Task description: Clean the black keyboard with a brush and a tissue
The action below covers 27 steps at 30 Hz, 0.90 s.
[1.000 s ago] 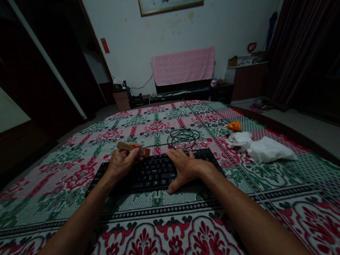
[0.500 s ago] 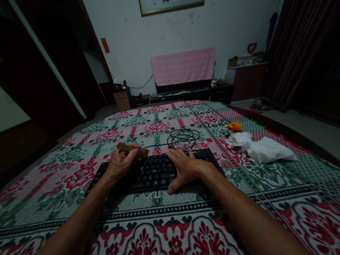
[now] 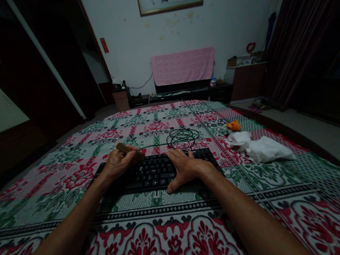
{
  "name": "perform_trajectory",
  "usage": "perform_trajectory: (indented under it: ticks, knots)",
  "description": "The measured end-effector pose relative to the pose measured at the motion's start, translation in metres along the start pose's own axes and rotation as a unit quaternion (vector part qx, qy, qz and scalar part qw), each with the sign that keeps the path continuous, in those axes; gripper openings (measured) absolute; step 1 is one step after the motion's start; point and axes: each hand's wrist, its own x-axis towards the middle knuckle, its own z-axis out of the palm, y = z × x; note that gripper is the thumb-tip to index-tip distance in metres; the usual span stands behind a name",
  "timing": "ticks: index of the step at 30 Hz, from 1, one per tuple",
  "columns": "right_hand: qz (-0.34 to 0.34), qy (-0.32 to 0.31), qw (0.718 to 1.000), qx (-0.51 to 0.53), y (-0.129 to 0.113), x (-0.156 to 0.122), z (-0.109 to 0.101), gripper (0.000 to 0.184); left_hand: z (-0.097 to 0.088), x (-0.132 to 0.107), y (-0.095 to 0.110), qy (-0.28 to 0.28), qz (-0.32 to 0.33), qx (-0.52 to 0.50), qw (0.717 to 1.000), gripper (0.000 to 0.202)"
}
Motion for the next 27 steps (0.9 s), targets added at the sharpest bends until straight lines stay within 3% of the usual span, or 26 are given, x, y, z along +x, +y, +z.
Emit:
perform_trajectory:
  ticks: [3,8,13,19,24,27]
  knots:
    - [-0.004,0.006,1.0,0.003,0.001,0.0,0.0,0.132,-0.008,0.001,0.006,-0.014,-0.019,0.008,1.0,0.026]
    - [-0.004,0.007,1.0,0.008,0.0,0.0,0.0,0.132,-0.017,0.003,0.01,0.05,-0.025,0.007,0.998,0.025]
    - [0.004,0.009,1.0,0.011,-0.001,-0.001,0.0,0.131,-0.019,0.004,0.002,0.019,-0.035,0.031,0.999,0.023]
    - [0.006,0.001,1.0,0.007,-0.002,-0.002,-0.002,0.133,-0.023,0.008,-0.005,0.081,-0.035,0.083,0.993,0.027]
    - [0.0,0.001,1.0,0.002,-0.002,-0.002,-0.002,0.132,-0.025,0.008,-0.006,0.032,-0.043,0.088,0.995,0.024]
    - [-0.002,0.003,1.0,0.006,-0.003,-0.003,-0.002,0.132,-0.031,0.01,-0.007,0.052,-0.061,0.081,0.993,0.025]
